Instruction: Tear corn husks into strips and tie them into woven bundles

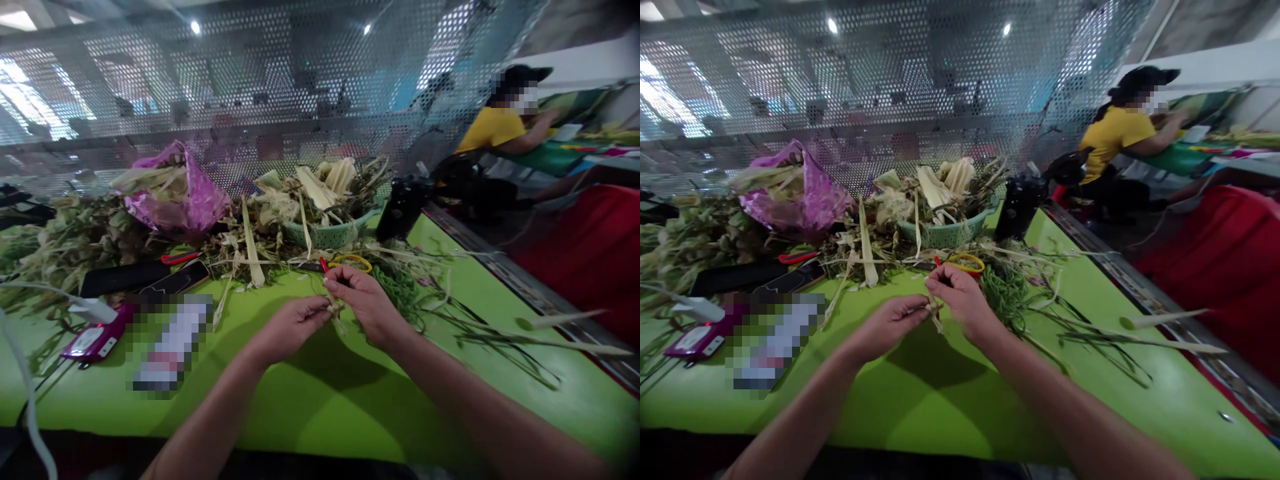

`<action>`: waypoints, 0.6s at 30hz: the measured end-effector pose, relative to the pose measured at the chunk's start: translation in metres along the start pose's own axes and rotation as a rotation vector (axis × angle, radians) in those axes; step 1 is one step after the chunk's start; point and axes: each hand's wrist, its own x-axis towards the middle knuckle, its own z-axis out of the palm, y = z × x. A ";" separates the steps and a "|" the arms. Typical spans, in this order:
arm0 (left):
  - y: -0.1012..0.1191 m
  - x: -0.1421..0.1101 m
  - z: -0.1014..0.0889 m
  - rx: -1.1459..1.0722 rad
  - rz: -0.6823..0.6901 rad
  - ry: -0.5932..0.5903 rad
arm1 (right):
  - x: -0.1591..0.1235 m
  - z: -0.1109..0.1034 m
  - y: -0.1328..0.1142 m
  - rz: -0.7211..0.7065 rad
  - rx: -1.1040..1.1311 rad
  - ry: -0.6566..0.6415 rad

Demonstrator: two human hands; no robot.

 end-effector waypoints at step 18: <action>-0.006 0.009 -0.004 -0.027 0.018 0.527 | 0.001 -0.005 0.000 -0.104 -0.384 -0.070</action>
